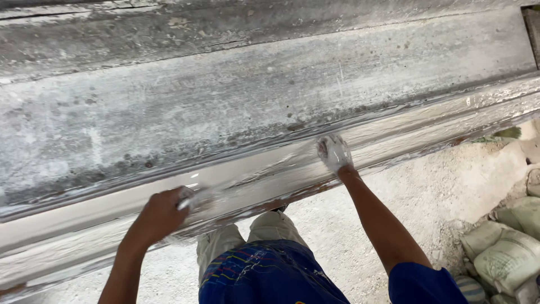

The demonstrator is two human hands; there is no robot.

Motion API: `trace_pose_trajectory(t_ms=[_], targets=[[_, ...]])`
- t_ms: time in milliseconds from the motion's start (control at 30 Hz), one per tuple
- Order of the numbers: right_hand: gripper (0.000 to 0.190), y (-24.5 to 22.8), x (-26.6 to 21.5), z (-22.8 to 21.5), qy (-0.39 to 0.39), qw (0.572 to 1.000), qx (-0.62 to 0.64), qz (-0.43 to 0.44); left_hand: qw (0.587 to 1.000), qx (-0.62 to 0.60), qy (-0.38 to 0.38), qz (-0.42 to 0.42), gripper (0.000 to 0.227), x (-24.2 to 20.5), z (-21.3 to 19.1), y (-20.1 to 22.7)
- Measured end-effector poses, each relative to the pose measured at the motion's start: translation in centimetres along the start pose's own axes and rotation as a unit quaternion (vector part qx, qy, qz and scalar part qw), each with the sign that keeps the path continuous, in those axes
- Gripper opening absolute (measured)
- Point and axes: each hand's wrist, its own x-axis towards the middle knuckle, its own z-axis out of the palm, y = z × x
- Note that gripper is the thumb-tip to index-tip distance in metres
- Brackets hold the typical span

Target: The person applies a white plaster-like substance to a long decorative molding using a trowel and a sponge. They repeatedly dip the tools into a bucket of white liquid and spread the material along the molding's surface, smoothing it with their hands and the sponge.

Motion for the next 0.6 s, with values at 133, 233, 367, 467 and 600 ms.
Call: trace_pose_trajectory(t_ms=[133, 233, 367, 467, 600], targets=[[0.042, -2.1, -0.1, -0.8, 0.025, 0.997, -0.071, 0.019, 0.994, 0.093, -0.065, 0.0, 0.038, -3.8, -3.7, 1.6], [0.035, -2.9, -0.2, -1.1, 0.0, 0.996, -0.074, 0.055, 0.989, 0.145, -0.027, -0.006, 0.032, -7.0, -6.8, 0.9], [0.023, -3.3, -0.3, -0.7, 0.024, 0.995, -0.075, 0.058, 0.948, 0.301, 0.055, -0.086, 0.037, -9.1, -9.3, -1.6], [0.02, -2.7, -0.7, -0.4, 0.029, 0.996, -0.061, 0.052, 0.909, 0.382, 0.122, -0.113, 0.044, -9.6, -10.0, -5.0], [0.025, -1.4, -0.8, 0.3, 0.028, 0.999, 0.0, 0.017, 0.875, 0.43, 0.216, -0.055, 0.029, -9.0, -9.1, -9.8]])
